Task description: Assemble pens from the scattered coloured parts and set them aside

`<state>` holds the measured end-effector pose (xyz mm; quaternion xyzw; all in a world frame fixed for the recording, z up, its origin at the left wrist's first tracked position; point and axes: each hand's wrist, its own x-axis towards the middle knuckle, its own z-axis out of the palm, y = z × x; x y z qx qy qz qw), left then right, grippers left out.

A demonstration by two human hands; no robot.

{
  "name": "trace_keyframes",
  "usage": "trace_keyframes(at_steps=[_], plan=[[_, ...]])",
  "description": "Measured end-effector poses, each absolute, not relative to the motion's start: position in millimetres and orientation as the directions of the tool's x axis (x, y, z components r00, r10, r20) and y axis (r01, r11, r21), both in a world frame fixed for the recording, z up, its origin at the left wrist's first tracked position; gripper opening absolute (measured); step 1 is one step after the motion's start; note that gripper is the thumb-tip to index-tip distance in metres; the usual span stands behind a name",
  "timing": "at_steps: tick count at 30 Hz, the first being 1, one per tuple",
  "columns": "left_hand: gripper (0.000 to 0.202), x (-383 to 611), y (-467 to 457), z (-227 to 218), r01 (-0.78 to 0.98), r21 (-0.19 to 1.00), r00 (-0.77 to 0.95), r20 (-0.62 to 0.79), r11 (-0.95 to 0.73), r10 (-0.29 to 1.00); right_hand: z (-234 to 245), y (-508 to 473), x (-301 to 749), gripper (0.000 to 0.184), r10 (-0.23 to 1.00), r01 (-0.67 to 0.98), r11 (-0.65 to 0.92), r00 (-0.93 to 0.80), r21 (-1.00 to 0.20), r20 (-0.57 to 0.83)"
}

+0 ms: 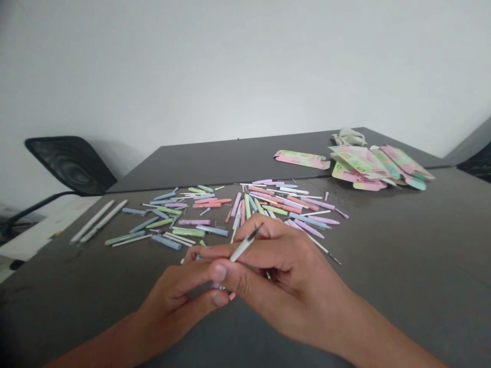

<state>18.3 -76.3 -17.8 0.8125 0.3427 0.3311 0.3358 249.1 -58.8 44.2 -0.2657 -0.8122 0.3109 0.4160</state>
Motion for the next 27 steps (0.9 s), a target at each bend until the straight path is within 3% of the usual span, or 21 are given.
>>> trace_keyframes(at_steps=[8,19,27], plan=[[0.009,19,-79,-19,0.337,0.789,0.506,0.308,-0.513,0.806,45,-58,248,0.022,0.644,0.163,0.670,-0.613,-0.724,0.458],[0.013,21,-80,-9,0.332,0.835,0.555,0.204,-0.439,0.806,37,-59,247,0.039,0.654,0.200,0.631,-0.656,-0.749,0.376],[0.019,20,-83,-6,0.317,0.836,0.566,0.213,-0.448,0.797,32,-58,245,0.048,0.626,0.180,0.698,-0.624,-0.693,0.468]])
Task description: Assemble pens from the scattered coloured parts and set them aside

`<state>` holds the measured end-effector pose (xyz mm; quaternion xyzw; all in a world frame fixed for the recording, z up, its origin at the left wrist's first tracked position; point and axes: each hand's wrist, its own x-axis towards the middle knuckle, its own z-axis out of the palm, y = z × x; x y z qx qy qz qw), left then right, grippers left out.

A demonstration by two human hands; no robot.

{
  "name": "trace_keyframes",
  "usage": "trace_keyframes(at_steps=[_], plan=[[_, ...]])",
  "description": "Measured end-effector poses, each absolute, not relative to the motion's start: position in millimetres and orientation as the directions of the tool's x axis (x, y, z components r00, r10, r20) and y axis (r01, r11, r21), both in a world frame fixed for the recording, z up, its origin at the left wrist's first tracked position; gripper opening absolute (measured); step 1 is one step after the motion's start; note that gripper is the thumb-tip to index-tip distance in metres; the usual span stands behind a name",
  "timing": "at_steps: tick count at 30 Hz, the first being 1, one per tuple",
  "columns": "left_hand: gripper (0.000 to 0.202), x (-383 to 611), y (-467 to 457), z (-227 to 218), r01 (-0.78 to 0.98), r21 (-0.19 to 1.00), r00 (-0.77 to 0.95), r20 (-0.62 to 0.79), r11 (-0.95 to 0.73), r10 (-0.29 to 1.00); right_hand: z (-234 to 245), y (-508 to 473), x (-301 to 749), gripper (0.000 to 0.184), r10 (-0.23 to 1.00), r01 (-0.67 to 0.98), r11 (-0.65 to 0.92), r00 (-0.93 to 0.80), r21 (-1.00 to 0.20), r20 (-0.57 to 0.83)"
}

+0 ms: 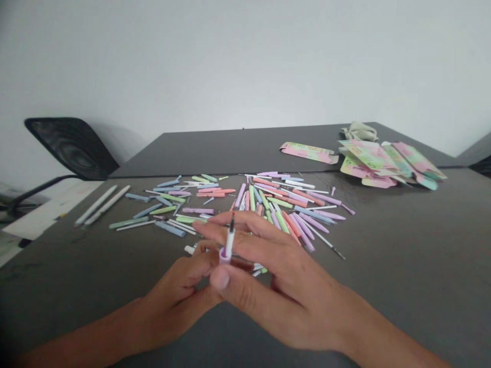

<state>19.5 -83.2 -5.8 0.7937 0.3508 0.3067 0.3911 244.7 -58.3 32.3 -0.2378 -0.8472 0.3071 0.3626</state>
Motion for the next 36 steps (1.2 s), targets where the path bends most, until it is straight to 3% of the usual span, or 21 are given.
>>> trace_keyframes(at_steps=[6,9,12,15,18,22,29,36], plan=[[0.022,19,-81,-5,0.336,0.834,0.551,0.203,-0.438,0.810,28,-50,249,0.065,0.646,0.229,0.718,-0.571,-0.658,0.506],[0.024,19,-80,-5,0.313,0.868,0.529,0.176,-0.384,0.830,33,-40,261,0.055,0.700,0.255,0.690,-0.475,-0.677,0.534],[0.031,19,-78,-4,0.300,0.894,0.505,0.146,-0.331,0.851,42,-25,283,0.036,0.768,0.397,0.641,-0.340,-0.657,0.543],[0.035,18,-76,-4,0.269,0.911,0.473,0.159,-0.314,0.866,46,-7,317,0.031,0.847,0.648,0.529,-0.366,-0.548,0.386],[0.035,17,-75,-6,0.245,0.927,0.426,0.159,-0.283,0.891,44,9,354,0.032,0.959,0.866,0.265,-0.281,-0.424,0.027],[0.029,16,-74,-10,0.236,0.931,0.370,0.180,-0.280,0.911,38,16,381,0.016,0.927,0.911,0.178,-0.282,-0.371,-0.248],[0.029,16,-71,-10,0.230,0.927,0.348,0.204,-0.295,0.915,28,15,381,0.011,0.872,0.881,0.203,-0.361,-0.427,-0.330],[0.031,17,-71,-15,0.217,0.929,0.364,0.209,-0.301,0.907,24,29,381,0.018,0.934,0.913,0.187,-0.280,-0.364,-0.223]])
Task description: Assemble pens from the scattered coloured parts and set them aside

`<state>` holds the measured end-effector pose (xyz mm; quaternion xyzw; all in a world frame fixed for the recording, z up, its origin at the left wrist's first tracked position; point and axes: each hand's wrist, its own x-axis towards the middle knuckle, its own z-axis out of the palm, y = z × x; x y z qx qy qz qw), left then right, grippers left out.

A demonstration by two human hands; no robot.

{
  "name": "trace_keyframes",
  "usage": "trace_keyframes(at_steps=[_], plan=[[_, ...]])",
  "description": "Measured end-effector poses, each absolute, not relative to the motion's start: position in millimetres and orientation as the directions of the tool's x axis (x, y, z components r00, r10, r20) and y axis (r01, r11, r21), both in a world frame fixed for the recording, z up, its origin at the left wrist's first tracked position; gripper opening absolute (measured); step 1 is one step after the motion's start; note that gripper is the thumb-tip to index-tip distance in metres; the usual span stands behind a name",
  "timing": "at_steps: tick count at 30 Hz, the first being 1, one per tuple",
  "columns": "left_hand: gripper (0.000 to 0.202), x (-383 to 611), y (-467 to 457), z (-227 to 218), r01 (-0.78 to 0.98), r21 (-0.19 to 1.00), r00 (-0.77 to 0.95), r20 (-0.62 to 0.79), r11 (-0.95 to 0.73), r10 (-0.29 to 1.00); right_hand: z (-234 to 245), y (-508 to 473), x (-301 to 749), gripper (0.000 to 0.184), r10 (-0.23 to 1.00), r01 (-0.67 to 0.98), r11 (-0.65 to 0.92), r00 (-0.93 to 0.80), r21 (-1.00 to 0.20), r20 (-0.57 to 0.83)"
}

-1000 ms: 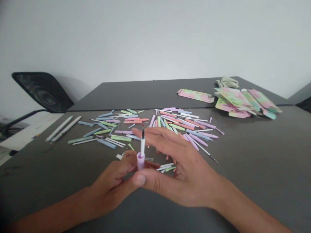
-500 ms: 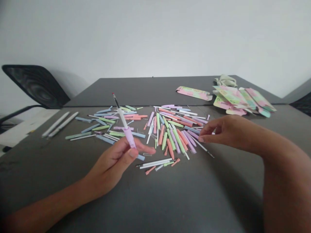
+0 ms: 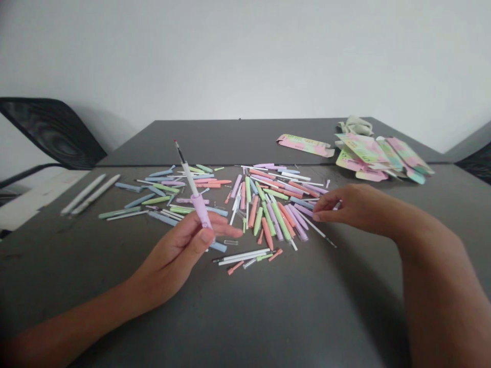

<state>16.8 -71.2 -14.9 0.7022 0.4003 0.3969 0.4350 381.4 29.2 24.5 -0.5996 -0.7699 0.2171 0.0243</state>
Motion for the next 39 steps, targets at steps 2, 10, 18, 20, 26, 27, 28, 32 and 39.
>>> trace_keyframes(at_steps=[2,10,18,20,26,27,28,32,39], plan=[[0.029,17,-72,-15,0.217,0.928,0.362,0.212,-0.303,0.908,23,31,380,0.021,0.938,0.913,0.196,-0.280,-0.357,-0.204],[0.022,18,-72,-10,0.187,0.930,0.366,0.234,-0.317,0.901,21,29,381,0.014,0.931,0.906,0.221,-0.306,-0.361,-0.199],[0.027,18,-71,-15,0.206,0.924,0.382,0.226,-0.321,0.896,19,34,382,0.026,0.931,0.916,0.209,-0.294,-0.343,-0.218],[0.030,17,-70,-16,0.229,0.917,0.380,0.223,-0.325,0.898,18,37,383,0.032,0.926,0.922,0.199,-0.288,-0.331,-0.246],[0.034,16,-66,-19,0.227,0.920,0.378,0.219,-0.319,0.900,10,47,390,0.042,0.917,0.939,0.163,-0.257,-0.302,-0.306],[0.034,16,-66,-19,0.234,0.915,0.375,0.226,-0.328,0.899,10,48,391,0.044,0.916,0.940,0.160,-0.255,-0.303,-0.309],[0.034,16,-65,-20,0.241,0.911,0.371,0.233,-0.336,0.899,9,49,393,0.045,0.916,0.940,0.155,-0.252,-0.304,-0.313],[0.036,16,-64,-21,0.252,0.902,0.355,0.250,-0.350,0.901,13,49,400,0.053,0.928,0.949,0.115,-0.208,-0.293,-0.310],[0.035,14,-65,-20,0.268,0.896,0.296,0.273,-0.354,0.915,21,47,416,0.056,0.943,0.960,0.064,-0.148,-0.273,-0.300]])
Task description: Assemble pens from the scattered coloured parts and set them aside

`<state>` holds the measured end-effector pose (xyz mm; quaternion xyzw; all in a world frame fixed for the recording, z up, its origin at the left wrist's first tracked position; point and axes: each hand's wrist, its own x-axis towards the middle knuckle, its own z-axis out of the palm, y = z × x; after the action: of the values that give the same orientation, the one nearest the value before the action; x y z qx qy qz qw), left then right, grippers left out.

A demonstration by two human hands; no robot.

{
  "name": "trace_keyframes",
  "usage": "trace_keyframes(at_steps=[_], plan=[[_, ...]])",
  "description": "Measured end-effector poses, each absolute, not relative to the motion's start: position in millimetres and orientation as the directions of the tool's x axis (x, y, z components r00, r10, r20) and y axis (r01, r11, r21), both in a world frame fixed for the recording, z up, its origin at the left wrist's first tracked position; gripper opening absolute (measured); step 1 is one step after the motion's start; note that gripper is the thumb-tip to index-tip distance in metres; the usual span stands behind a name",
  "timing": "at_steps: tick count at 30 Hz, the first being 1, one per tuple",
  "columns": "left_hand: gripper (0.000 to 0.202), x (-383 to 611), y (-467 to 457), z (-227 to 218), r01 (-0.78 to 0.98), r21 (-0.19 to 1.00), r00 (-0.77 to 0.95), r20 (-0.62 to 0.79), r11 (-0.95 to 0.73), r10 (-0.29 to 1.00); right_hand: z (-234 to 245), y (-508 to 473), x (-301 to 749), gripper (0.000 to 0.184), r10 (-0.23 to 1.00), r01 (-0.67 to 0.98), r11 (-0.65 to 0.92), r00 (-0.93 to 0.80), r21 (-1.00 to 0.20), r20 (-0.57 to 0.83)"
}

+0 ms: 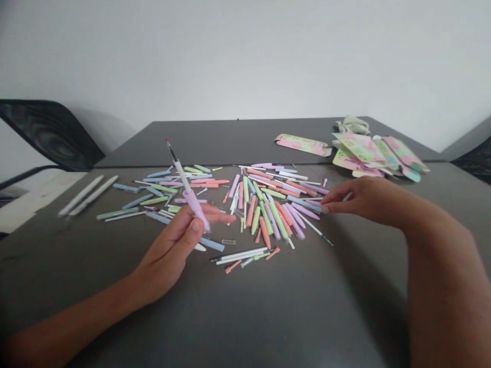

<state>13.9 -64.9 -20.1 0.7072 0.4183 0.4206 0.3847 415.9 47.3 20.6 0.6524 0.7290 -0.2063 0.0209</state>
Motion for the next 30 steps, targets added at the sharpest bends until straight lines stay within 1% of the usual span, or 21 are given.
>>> trace_keyframes(at_steps=[6,10,12,16,19,22,27,30], plan=[[0.036,13,-65,-17,0.313,0.889,0.218,0.275,-0.334,0.936,20,44,414,0.054,0.919,0.954,0.072,-0.177,-0.291,-0.352],[0.033,13,-65,-17,0.307,0.888,0.181,0.298,-0.342,0.937,20,45,407,0.058,0.934,0.956,0.086,-0.175,-0.281,-0.310],[0.032,12,-66,-17,0.298,0.894,0.173,0.294,-0.334,0.940,19,45,401,0.056,0.943,0.954,0.106,-0.186,-0.281,-0.277],[0.029,12,-66,-17,0.289,0.897,0.173,0.294,-0.334,0.940,13,47,389,0.046,0.948,0.945,0.160,-0.228,-0.286,-0.223],[0.029,13,-66,-15,0.297,0.890,0.177,0.306,-0.347,0.936,13,46,382,0.049,0.946,0.938,0.187,-0.253,-0.292,-0.205],[0.030,13,-66,-14,0.292,0.891,0.180,0.305,-0.347,0.935,14,44,378,0.053,0.936,0.931,0.206,-0.277,-0.301,-0.218],[0.032,14,-66,-14,0.278,0.898,0.202,0.291,-0.340,0.935,13,42,370,0.044,0.918,0.934,0.222,-0.297,-0.279,-0.264],[0.035,14,-66,-14,0.275,0.900,0.216,0.284,-0.337,0.934,14,41,367,0.046,0.925,0.946,0.213,-0.276,-0.244,-0.262]])
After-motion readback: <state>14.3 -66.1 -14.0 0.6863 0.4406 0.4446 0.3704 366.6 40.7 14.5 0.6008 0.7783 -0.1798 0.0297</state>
